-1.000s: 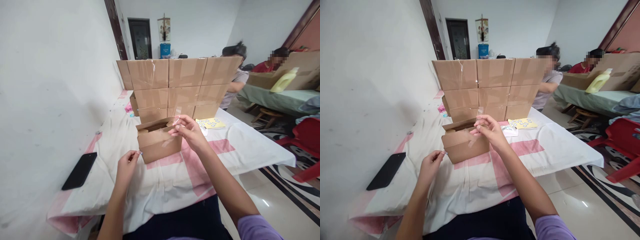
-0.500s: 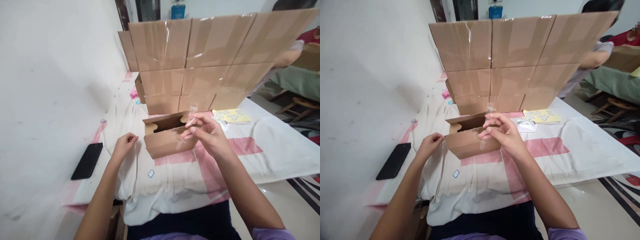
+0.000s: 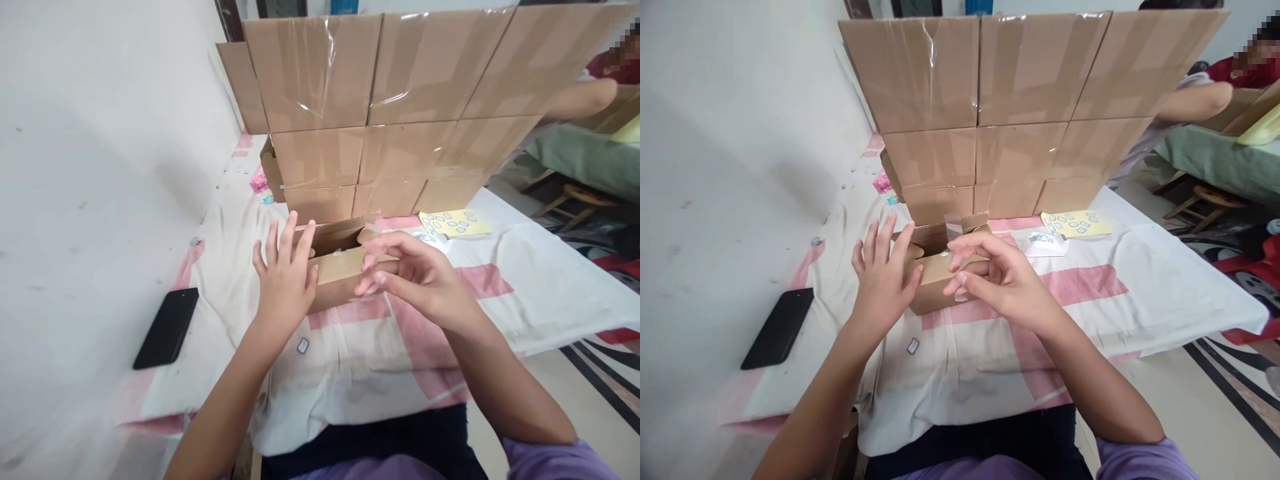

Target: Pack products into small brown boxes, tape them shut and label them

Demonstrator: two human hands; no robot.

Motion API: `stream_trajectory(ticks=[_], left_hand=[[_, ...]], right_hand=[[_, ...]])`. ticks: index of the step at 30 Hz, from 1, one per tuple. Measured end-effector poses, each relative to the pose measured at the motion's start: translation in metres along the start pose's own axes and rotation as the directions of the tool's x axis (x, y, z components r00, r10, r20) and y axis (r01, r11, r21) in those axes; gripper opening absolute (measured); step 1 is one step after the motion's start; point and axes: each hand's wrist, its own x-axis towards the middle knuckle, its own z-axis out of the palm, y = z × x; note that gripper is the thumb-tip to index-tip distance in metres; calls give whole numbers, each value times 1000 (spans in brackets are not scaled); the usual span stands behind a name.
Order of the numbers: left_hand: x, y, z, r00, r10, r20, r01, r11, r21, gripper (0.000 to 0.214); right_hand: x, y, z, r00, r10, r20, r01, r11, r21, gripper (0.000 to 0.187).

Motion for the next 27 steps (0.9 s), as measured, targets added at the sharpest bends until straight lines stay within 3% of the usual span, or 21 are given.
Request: stream_trajectory(ticks=[5,11,15,20,24,27], left_hand=[[-1,-5,-6,992,4,127,2,999,-47,61],[-11,-6,-13,981,37,189,-24,997,-72,43],[-16,-4,-7,985,13,170,8,993,-118,36],[-25,12,5,997,-6,78,16,992,-123,78],[-31,20,13,998,-60,23,62,991,-117,89],[-36,16,14,998,-31,61,39,991,-129,97]], right_hand=[[22,-2,-4,1000,1,28,-2,1000,24,28],[43,5,-8,1000,21,13,-21,1000,23,29],[54,9,-6,999,32,32,-32,999,23,29],[60,17,-1,992,70,101,-74,997,32,27],[57,24,-2,992,92,89,-96,995,40,28],[53,27,-5,995,84,60,-85,996,24,28]])
